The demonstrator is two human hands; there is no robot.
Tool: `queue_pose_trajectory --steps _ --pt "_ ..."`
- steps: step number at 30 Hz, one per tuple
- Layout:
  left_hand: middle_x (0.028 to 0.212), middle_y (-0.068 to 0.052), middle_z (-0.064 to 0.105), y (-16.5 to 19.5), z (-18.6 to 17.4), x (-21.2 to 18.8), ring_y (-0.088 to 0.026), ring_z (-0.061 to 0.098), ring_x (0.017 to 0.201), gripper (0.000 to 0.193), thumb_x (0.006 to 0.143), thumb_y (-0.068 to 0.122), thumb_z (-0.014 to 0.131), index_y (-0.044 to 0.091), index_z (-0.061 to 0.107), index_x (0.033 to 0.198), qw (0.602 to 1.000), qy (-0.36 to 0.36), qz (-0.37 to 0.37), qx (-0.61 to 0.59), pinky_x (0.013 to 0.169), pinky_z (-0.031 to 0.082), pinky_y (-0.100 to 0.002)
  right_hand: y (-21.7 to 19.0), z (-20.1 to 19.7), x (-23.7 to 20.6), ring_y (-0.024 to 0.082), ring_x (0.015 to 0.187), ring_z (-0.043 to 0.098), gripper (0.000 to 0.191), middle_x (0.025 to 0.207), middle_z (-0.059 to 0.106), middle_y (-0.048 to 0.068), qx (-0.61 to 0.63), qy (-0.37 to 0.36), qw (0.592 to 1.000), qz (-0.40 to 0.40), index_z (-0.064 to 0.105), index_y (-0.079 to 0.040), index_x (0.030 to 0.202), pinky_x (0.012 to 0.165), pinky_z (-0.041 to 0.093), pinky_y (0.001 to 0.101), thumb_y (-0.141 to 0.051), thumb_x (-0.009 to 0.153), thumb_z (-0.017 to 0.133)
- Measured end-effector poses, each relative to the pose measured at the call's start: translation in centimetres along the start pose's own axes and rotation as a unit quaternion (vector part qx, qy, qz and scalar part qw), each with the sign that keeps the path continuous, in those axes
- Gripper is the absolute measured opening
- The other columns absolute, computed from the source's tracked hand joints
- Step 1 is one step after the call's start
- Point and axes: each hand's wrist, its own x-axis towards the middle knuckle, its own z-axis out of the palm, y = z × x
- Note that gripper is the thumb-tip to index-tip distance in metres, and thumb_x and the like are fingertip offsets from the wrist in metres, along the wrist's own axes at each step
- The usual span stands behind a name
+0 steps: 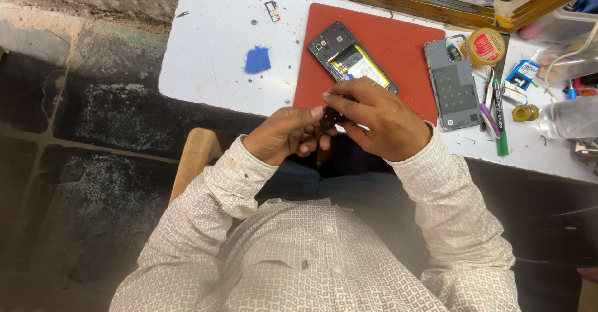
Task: The person applies adhesive to the edges of a smartphone back cover, installs a camera module, and reassembles the phone. They then secure the device with rubber bands and power it on to verify functionality.
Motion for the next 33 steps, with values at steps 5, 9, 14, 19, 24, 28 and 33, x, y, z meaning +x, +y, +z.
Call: queue_pose_trajectory --steps 5,9,14,19,24,28,33 --pt "0.092 -0.008 0.074 -1.0 0.0 0.7 -0.008 0.057 0.066 0.04 0.095 0.036 0.073 -0.001 0.07 0.111 0.996 0.043 0.08 0.01 0.059 0.047 -0.021 -0.7 0.6 -0.7 0.029 0.112 0.069 0.055 0.13 0.062 0.018 0.063 0.11 0.987 0.096 0.061 0.005 0.135 0.095 0.058 0.0342 0.01 0.082 0.074" --pt "0.104 -0.007 0.075 -2.6 1.0 2.3 -0.007 0.063 0.083 0.037 0.094 0.015 0.074 0.001 0.066 0.128 0.978 0.103 0.178 0.041 0.07 0.051 -0.021 -1.6 3.6 -1.8 0.022 0.115 0.07 0.038 0.129 0.064 0.016 0.373 0.218 0.87 0.236 0.062 0.007 0.13 0.104 0.06 0.033 0.005 0.095 0.075" --pt "0.107 -0.007 0.074 -3.5 0.7 3.4 -0.011 0.07 0.093 0.045 0.093 0.003 0.075 0.0 0.064 0.136 0.977 0.087 0.186 0.054 0.08 0.058 -0.026 -1.2 5.3 -3.3 0.021 0.112 0.071 0.026 0.136 0.062 0.019 0.394 0.264 0.846 0.244 0.065 0.008 0.119 0.102 0.061 0.0343 0.003 0.095 0.074" --pt "0.105 -0.007 0.075 -3.1 0.7 3.6 -0.012 0.071 0.093 0.046 0.092 0.003 0.076 -0.001 0.065 0.136 0.97 0.08 0.19 0.128 0.084 0.061 -0.026 -0.8 5.9 -3.9 0.02 0.111 0.07 0.027 0.136 0.064 0.019 0.385 0.283 0.84 0.255 0.066 0.006 0.115 0.101 0.06 0.0343 0.003 0.091 0.077" --pt "0.104 -0.007 0.076 -2.2 1.8 4.0 -0.009 0.07 0.091 0.045 0.09 0.005 0.078 -0.001 0.067 0.133 0.967 0.066 0.194 0.154 0.081 0.061 -0.024 -0.1 6.1 -4.5 0.022 0.12 0.067 0.025 0.131 0.067 0.018 0.356 0.314 0.85 0.23 0.067 0.002 0.111 0.102 0.059 0.0348 0.004 0.089 0.081" --pt "0.091 -0.011 0.075 -1.3 2.3 4.0 -0.013 0.062 0.077 0.053 0.087 0.017 0.083 0.002 0.069 0.137 0.943 0.097 0.119 0.296 0.07 0.053 -0.028 0.7 5.9 -5.2 0.024 0.124 0.066 0.027 0.128 0.069 0.016 0.383 0.328 0.845 0.177 0.067 0.0 0.112 0.109 0.058 0.0379 0.007 0.09 0.081" --pt "0.155 -0.023 0.048 4.0 -1.2 5.8 -0.034 0.047 0.143 0.121 0.063 0.027 0.103 0.005 0.032 0.158 0.809 -0.011 0.294 0.509 0.119 0.039 -0.044 1.5 5.5 -6.8 0.028 0.117 0.071 0.032 0.123 0.069 0.015 0.465 0.398 0.778 0.146 0.068 -0.003 0.113 0.103 0.061 0.0434 0.008 0.086 0.082"
